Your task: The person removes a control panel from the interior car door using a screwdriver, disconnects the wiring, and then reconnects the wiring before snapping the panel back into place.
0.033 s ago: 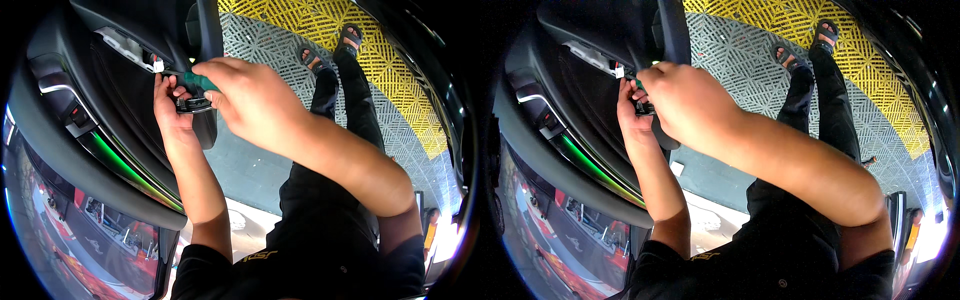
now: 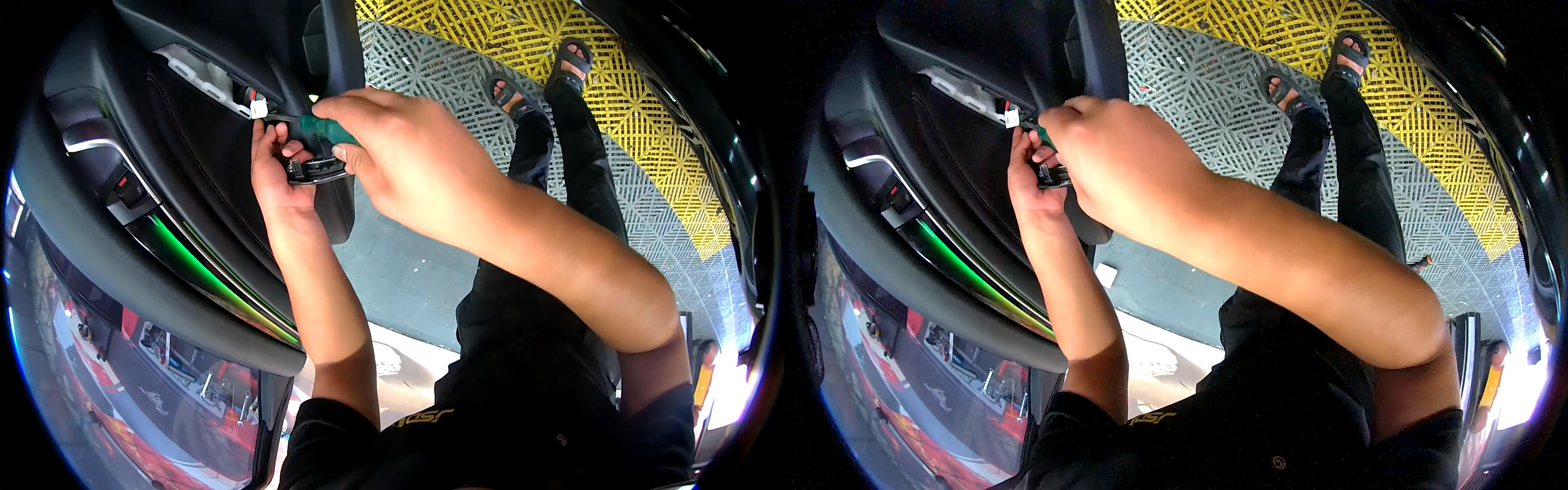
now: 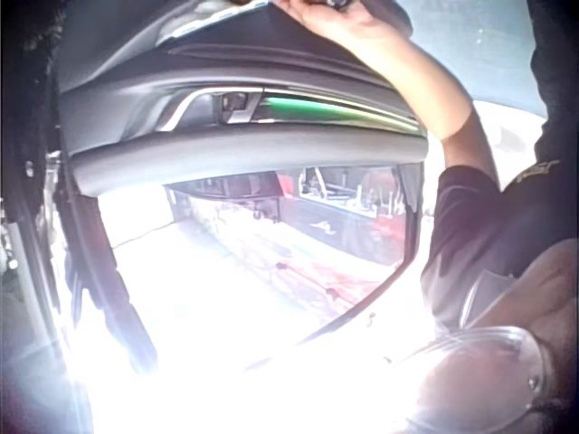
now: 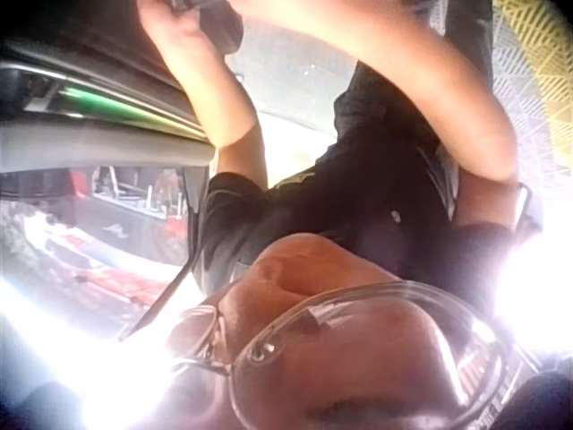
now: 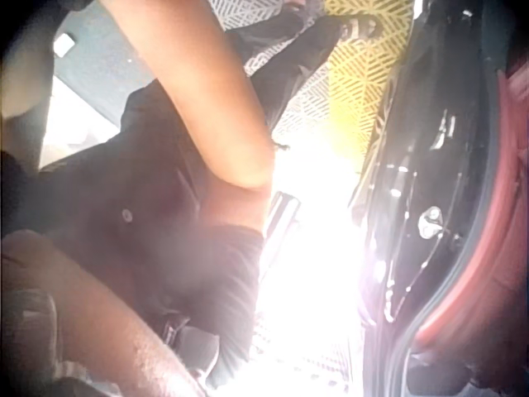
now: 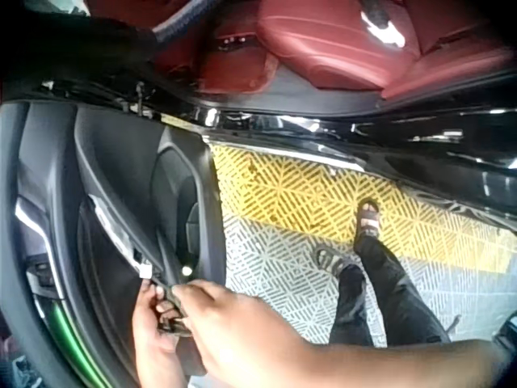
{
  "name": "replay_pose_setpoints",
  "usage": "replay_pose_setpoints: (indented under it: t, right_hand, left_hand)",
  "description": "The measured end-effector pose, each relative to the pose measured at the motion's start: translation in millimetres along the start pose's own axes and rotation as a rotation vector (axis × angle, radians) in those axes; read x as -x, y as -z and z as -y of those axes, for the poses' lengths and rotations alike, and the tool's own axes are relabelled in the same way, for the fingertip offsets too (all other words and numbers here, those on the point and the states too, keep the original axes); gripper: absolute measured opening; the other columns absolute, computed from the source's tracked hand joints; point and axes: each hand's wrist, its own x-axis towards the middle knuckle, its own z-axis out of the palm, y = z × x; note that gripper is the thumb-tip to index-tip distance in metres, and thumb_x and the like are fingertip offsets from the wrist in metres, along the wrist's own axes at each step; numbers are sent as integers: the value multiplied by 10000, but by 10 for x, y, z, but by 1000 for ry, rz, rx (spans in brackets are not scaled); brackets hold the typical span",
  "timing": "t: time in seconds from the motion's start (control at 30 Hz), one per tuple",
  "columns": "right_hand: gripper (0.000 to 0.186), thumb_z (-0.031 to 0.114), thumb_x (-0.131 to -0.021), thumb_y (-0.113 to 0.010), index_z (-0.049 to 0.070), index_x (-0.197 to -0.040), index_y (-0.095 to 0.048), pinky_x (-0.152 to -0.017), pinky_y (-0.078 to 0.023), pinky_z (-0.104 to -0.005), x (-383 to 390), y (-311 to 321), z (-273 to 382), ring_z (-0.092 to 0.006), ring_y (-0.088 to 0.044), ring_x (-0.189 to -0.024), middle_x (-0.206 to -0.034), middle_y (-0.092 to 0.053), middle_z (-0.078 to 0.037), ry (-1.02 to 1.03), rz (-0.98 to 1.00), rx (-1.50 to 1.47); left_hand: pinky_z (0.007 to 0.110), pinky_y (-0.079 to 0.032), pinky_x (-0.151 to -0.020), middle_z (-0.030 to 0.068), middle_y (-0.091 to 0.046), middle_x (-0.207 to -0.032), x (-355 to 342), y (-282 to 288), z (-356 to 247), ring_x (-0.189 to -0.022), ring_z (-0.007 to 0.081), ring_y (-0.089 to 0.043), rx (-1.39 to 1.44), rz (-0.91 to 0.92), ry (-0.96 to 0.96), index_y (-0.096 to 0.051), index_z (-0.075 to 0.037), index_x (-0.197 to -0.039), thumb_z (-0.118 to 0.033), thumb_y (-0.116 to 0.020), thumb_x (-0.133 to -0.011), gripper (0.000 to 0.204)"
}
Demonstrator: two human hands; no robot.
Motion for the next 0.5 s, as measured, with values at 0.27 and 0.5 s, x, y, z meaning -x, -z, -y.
replay_pose_setpoints:
  t: [0.27, 0.5]
  right_hand:
    - [263, 42, -887, -659, -22, -1140, -629, -692, -601, -411, -128, -102, 61, -354, -720, -839, -1060, -697, -168, 95, 133, 213]
    - [390, 350, -1028, -530, -6, -1053, -686, -562, -589, -363, -225, -53, 140, -262, -707, -583, -771, -715, -148, -251, 188, -35]
  left_hand:
    - [197, -410, -510, -3, -645, -887, 191, -94, 159, -612, 66, -492, 16, -84, -8, -496, -81, -1406, -131, -511, -1025, 384]
    - [194, -378, -513, -4, -682, -977, 582, -243, 271, -590, 33, -430, 291, 189, 57, -602, -22, -1240, -299, -463, -1089, 344]
